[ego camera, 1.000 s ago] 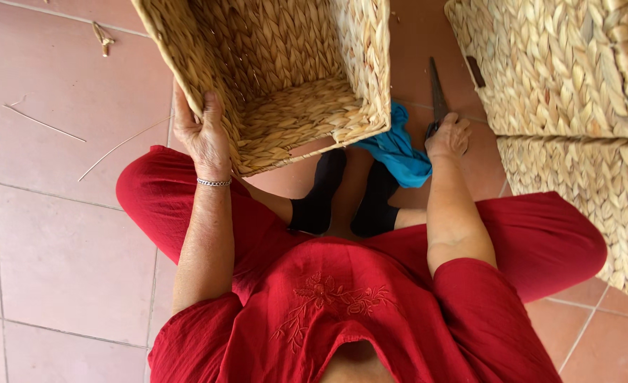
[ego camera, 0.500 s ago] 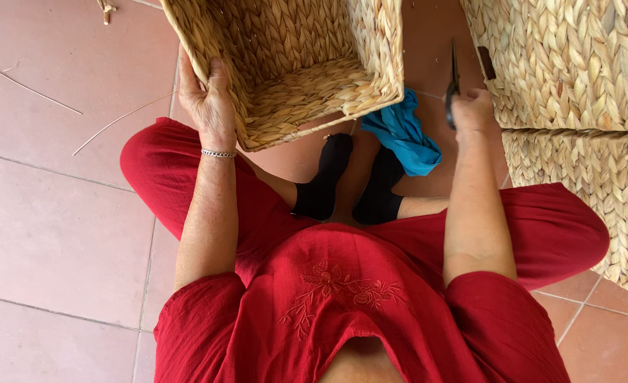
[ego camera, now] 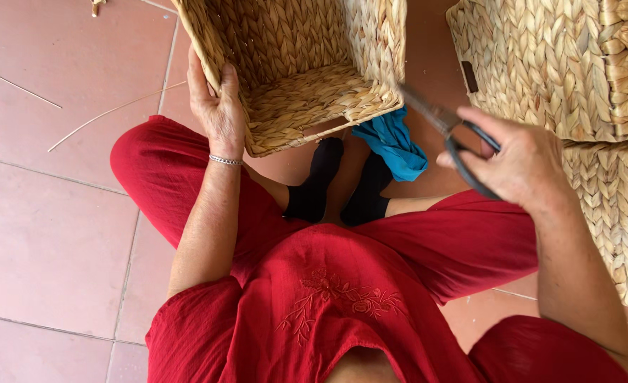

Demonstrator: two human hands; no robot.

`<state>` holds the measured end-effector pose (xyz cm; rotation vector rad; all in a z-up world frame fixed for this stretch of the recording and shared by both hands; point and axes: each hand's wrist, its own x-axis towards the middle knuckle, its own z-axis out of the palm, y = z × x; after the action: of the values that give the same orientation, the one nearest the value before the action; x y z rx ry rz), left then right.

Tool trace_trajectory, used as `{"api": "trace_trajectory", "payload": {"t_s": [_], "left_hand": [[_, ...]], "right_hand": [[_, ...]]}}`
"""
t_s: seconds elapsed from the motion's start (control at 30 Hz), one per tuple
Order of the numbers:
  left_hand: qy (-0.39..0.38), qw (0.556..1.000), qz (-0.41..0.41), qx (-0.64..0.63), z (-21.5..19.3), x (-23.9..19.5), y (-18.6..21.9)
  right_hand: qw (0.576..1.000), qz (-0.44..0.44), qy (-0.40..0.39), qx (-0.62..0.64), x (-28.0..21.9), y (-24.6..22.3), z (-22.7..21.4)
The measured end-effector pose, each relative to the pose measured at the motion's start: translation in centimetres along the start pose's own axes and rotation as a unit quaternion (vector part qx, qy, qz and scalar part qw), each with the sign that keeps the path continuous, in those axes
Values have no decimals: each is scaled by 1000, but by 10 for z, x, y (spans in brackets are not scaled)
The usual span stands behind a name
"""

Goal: The person sits on the floor and wipes the exterior and interior surfaces of woven baskets using a blue cloth. They also use scissors to trim loose strands from the basket edges. The person handles several baskets one at a time, rotating them to clean different sides.

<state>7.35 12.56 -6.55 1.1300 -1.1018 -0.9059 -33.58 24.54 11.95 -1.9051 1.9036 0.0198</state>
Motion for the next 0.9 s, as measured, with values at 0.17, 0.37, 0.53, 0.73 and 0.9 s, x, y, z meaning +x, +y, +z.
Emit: {"api": "trace_trajectory", "payload": {"t_s": [0.17, 0.37, 0.53, 0.73, 0.9], "left_hand": [[26, 997, 0, 78, 9, -33, 14], [24, 993, 12, 113, 15, -53, 31], [23, 993, 4, 114, 14, -53, 31], [23, 994, 3, 109, 15, -56, 31], [19, 993, -1, 119, 12, -54, 29]], "right_hand": [[976, -20, -29, -216, -7, -36, -3], [945, -3, -151, -289, 3, -52, -1], [925, -37, -170, -338, 13, -67, -11], [894, -21, -262, -364, 31, -75, -13], [881, -67, -267, -385, 33, -75, -10]]}}
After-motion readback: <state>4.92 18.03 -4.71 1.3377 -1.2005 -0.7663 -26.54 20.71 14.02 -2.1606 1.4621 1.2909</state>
